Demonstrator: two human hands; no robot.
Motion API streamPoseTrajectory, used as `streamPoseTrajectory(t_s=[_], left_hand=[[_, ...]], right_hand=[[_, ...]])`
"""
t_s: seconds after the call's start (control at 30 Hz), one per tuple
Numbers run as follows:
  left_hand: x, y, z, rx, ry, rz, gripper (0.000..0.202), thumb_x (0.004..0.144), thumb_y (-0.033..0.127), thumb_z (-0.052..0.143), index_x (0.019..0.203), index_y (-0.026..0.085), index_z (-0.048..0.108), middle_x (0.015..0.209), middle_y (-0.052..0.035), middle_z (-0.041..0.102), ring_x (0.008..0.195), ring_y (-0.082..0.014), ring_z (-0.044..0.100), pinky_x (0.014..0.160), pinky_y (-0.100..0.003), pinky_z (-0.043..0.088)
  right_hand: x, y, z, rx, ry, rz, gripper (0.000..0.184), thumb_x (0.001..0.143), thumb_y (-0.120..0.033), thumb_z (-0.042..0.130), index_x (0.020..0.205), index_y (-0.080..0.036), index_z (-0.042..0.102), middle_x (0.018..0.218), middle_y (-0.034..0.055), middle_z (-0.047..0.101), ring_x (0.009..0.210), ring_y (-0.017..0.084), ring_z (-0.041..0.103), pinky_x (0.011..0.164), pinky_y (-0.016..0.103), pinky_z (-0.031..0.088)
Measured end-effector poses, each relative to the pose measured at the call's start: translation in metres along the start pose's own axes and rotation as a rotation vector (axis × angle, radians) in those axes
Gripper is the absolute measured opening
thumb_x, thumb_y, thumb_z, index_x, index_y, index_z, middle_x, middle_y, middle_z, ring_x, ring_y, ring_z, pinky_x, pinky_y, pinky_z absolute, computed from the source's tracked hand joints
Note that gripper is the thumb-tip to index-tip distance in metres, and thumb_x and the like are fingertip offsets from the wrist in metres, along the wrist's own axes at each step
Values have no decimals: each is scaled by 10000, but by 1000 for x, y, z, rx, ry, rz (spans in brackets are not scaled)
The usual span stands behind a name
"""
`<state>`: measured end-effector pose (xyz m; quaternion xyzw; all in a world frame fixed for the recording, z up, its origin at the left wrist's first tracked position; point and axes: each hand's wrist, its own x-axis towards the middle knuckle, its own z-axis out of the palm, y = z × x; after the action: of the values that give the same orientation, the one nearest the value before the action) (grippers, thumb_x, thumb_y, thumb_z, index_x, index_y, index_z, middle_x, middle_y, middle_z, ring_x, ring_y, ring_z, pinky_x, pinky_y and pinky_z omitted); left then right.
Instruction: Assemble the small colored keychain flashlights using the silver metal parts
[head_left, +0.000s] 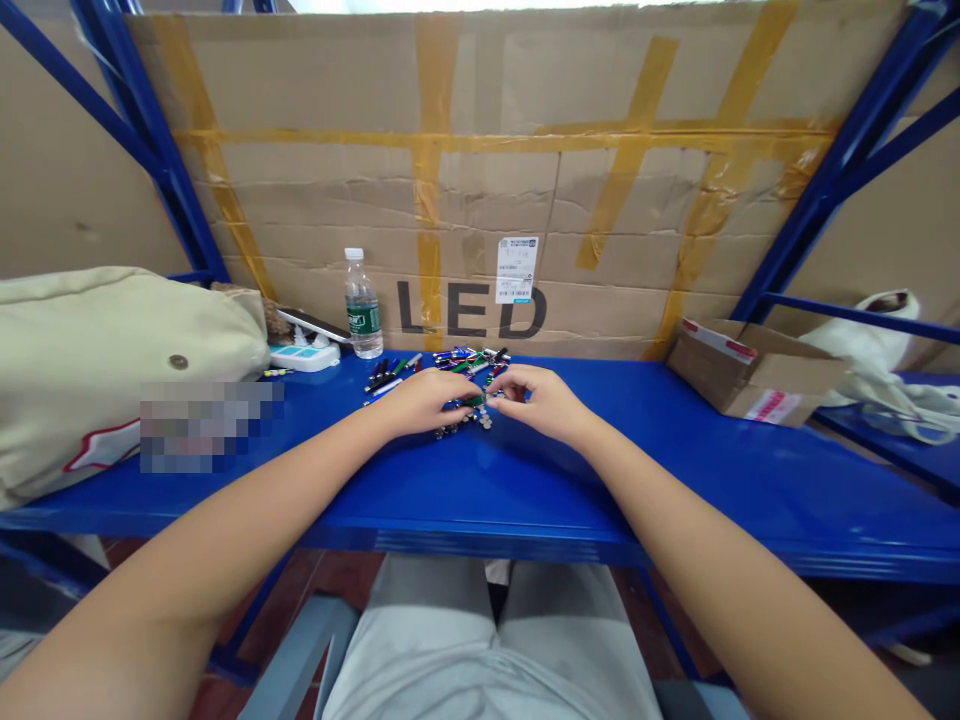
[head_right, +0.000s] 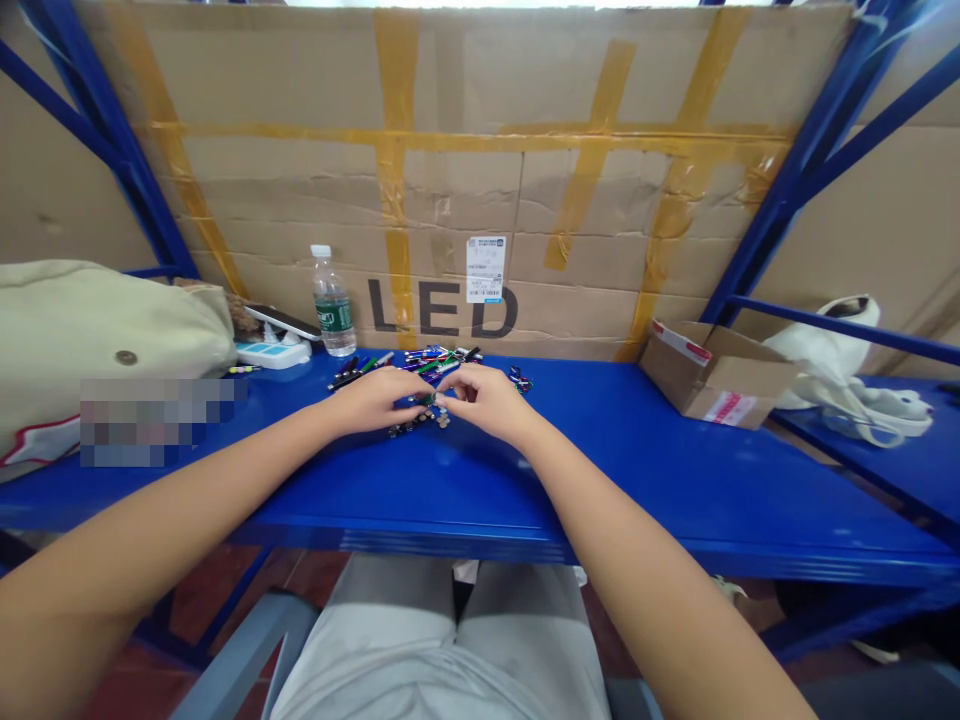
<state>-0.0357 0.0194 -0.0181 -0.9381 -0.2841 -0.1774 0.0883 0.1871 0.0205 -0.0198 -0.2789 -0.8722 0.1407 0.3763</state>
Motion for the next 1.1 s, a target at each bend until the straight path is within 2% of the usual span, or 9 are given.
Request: streamPoseTrajectory(t_s=[0.27,0.37,0.43,0.5,0.57,0.67,0.9,1.1], left_hand=[[0,0,2,-15,22,13,230,863,279,512,1060,193,591,997,-58,666,900,-182,614,794,-296,445],[0,-1,2,-10,35,7,227,860,275,516,1051,181,593,991,-58,667,899,-183,614,797,-296,447],[0,-2,2,7,38,-6,235,856,270,519,1058,177,595,994,-60,669,894,-186,617,797,-300,449],[-1,-4,2,23,40,-23,248,853,271,525,1072,182,596,1008,-63,667,899,-187,618,803,-304,450],[-2,-4,1,35,38,-40,255,852,277,528,1082,190,596,1012,-62,667,906,-189,618,804,-305,453],[-2,-4,0,44,32,-51,258,851,285,532,1084,193,597,1002,-58,669,908,-193,620,797,-308,457],[-1,-3,2,47,27,-37,256,856,293,527,1074,185,604,1013,-58,670,919,-191,622,799,-301,461],[-1,-6,5,46,17,-28,256,856,293,523,1076,190,603,1018,-57,671,917,-186,622,801,-301,461]], right_hand=[[-1,-1,3,29,-20,15,186,788,-313,589,907,-185,652,589,-40,469,571,103,431,573,234,355],[0,3,3,50,-6,62,281,777,-334,595,1010,-177,601,610,-48,476,563,101,433,567,232,361],[0,9,2,30,0,119,290,777,-338,586,1012,-168,577,626,-45,498,561,102,442,560,232,360],[0,17,3,-34,-55,172,215,781,-303,570,945,-166,591,624,-38,518,560,104,454,554,230,353],[-1,23,4,-106,-166,195,128,772,-243,566,859,-168,623,618,-30,541,568,106,473,563,228,353],[-1,27,8,-148,-292,210,106,764,-212,580,815,-169,663,639,-16,587,590,111,507,593,230,368],[4,23,18,-142,-332,288,183,760,-261,627,895,-152,686,705,10,652,619,125,553,613,233,396],[11,21,19,-173,-397,308,104,776,-212,597,791,-160,685,718,20,681,647,138,587,615,229,409]])
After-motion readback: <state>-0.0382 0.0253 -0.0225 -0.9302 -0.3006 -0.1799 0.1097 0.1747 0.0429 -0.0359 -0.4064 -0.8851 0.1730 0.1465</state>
